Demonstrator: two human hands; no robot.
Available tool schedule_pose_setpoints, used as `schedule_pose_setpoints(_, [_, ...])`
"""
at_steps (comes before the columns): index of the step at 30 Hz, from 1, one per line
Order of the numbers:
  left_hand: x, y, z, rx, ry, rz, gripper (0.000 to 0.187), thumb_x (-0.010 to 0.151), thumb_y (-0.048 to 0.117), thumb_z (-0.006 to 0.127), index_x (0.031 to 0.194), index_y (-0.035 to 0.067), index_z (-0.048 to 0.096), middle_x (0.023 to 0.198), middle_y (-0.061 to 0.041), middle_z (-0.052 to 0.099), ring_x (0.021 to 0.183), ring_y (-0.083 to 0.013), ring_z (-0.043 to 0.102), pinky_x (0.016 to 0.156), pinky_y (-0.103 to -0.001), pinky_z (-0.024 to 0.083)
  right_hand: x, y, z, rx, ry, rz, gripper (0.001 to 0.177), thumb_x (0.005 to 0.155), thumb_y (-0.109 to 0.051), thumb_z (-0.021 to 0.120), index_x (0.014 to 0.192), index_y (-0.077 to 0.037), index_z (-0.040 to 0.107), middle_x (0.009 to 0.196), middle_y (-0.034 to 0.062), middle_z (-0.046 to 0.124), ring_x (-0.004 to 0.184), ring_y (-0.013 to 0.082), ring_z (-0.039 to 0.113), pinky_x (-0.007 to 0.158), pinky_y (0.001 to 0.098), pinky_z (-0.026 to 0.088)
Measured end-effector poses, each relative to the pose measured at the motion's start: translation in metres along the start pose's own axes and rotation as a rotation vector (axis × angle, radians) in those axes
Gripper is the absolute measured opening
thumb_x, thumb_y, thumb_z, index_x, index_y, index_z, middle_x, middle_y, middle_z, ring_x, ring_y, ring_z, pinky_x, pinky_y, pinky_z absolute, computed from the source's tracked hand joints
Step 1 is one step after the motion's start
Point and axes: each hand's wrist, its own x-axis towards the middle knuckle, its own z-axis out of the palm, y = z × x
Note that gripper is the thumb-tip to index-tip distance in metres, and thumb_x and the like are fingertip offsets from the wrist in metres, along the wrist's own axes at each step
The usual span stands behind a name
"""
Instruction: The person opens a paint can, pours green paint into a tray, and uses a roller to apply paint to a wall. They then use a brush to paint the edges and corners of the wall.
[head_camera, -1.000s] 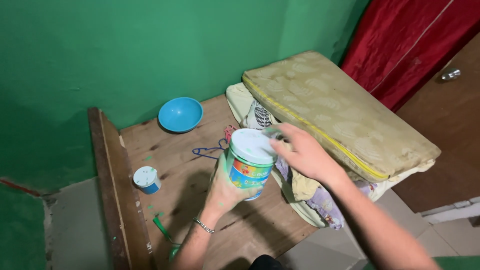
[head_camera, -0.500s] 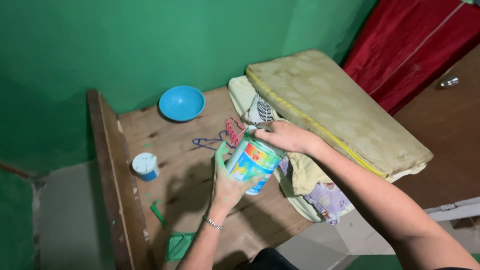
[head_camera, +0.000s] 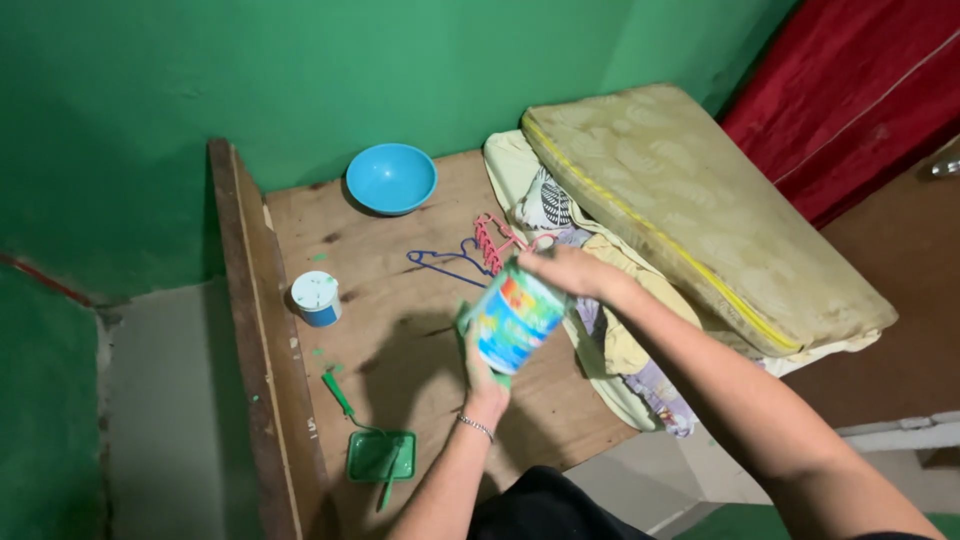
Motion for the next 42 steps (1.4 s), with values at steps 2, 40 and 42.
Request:
schedule_pose_setpoints(2, [0.001,0.020,0.012,0.233,-0.126,0.282,0.083,0.093,0.034,0.065,0.159,0.013,0.020,0.149,-0.015,0.045,0.132,-0.0251,0.051,0.111,-0.043,0.043,-0.004,-0.005,-0.007,0.162,0.014,-0.100,0.093,0.086,-0.077,0.039,0.120,0.003,0.072,0.117,0.0250,0.074,0.113,0.0348,0.071,0.099,0.0424,0.053])
schedule_pose_setpoints(40, [-0.014,0.119,0.055,-0.268,-0.180,-0.502,0.084,0.092,0.071,0.037,0.137,0.002,0.055,0.120,-0.026,0.062,0.095,-0.0426,0.064,0.065,-0.043,0.059,-0.086,-0.055,-0.052,0.302,0.112,-0.670,0.043,0.107,-0.029,0.042,0.135,-0.001,0.061,0.125,0.0146,0.071,0.117,0.0251,0.065,0.106,0.0365,0.046])
schedule_pose_setpoints(42, [-0.021,0.119,0.058,-0.390,-0.179,-0.592,0.086,0.091,0.071,0.036,0.138,0.000,0.054,0.122,-0.027,0.062,0.097,-0.0446,0.065,0.066,-0.042,0.059,-0.104,-0.066,-0.049,0.258,0.180,-0.732,0.041,0.106,-0.024,0.045,0.140,-0.004,0.058,0.132,0.0136,0.067,0.122,0.0263,0.063,0.107,0.0387,0.046])
